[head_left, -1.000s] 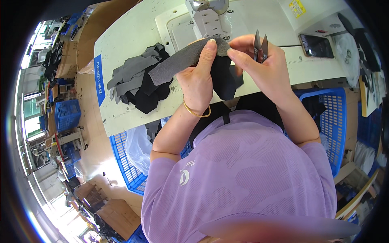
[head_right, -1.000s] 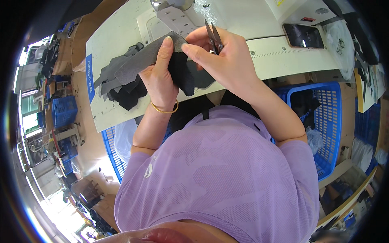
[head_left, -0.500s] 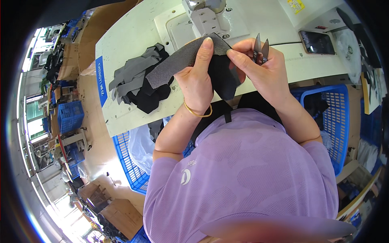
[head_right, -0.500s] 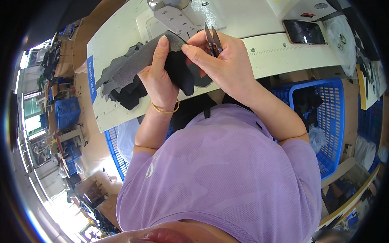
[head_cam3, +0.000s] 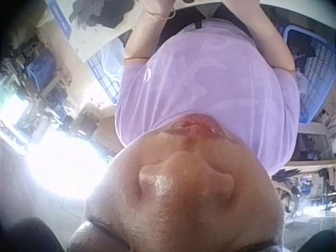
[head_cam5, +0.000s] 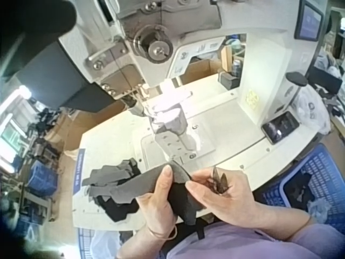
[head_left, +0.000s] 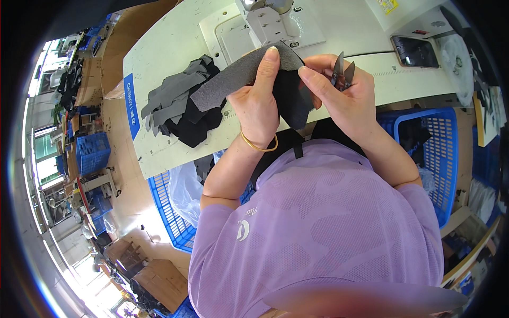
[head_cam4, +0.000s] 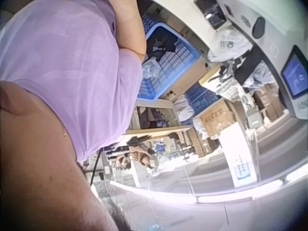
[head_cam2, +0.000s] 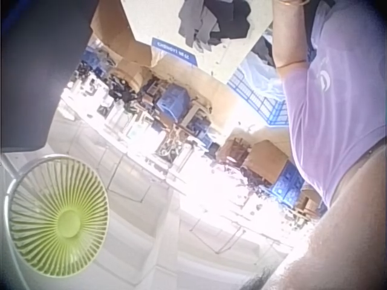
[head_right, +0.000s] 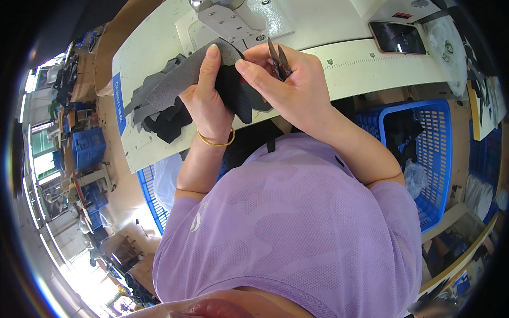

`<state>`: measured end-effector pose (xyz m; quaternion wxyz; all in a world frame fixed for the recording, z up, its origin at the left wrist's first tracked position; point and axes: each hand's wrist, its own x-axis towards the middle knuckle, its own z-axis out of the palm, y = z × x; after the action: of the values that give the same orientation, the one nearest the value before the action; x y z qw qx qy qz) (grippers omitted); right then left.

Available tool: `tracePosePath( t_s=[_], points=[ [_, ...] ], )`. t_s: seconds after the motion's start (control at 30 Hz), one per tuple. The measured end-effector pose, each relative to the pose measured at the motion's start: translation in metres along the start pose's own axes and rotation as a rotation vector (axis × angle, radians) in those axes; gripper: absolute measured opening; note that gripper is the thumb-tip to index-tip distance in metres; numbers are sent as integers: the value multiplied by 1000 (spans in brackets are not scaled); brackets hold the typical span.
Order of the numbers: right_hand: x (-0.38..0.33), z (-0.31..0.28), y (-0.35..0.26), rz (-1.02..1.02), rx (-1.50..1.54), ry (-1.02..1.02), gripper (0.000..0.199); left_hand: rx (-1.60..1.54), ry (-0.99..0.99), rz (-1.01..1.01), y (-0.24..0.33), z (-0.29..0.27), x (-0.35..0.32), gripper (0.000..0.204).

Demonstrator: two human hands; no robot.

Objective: Sewing together fabric components for footwear manufacturing.

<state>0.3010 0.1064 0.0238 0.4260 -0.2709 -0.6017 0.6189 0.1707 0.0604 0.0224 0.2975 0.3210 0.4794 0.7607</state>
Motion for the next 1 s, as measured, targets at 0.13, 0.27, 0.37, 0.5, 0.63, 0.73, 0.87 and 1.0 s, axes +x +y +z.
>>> tracePosePath(
  t_s=[0.13,0.27,0.37,0.5,0.63,0.73,0.87,1.0],
  points=[
    [1,0,-2,14,-1,-6,18,9,-29,-32,1,-5,0,12],
    [0,0,-2,0,-15,5,15,-28,-3,-5,4,3,-1,11],
    [1,0,-1,-32,-25,13,14,-49,31,-30,8,7,-1,11],
    [5,2,-1,-82,-52,17,12,6,12,-36,8,2,2,11],
    [11,5,2,-85,-69,15,12,29,-3,-53,6,-3,9,11],
    [17,12,0,-85,-82,33,12,64,-20,-35,9,-6,17,11],
    [36,23,-3,-74,-37,61,13,110,-34,50,14,-9,42,13],
    [56,29,-5,-56,15,66,14,86,-52,-99,28,-8,65,14]
  ],
)
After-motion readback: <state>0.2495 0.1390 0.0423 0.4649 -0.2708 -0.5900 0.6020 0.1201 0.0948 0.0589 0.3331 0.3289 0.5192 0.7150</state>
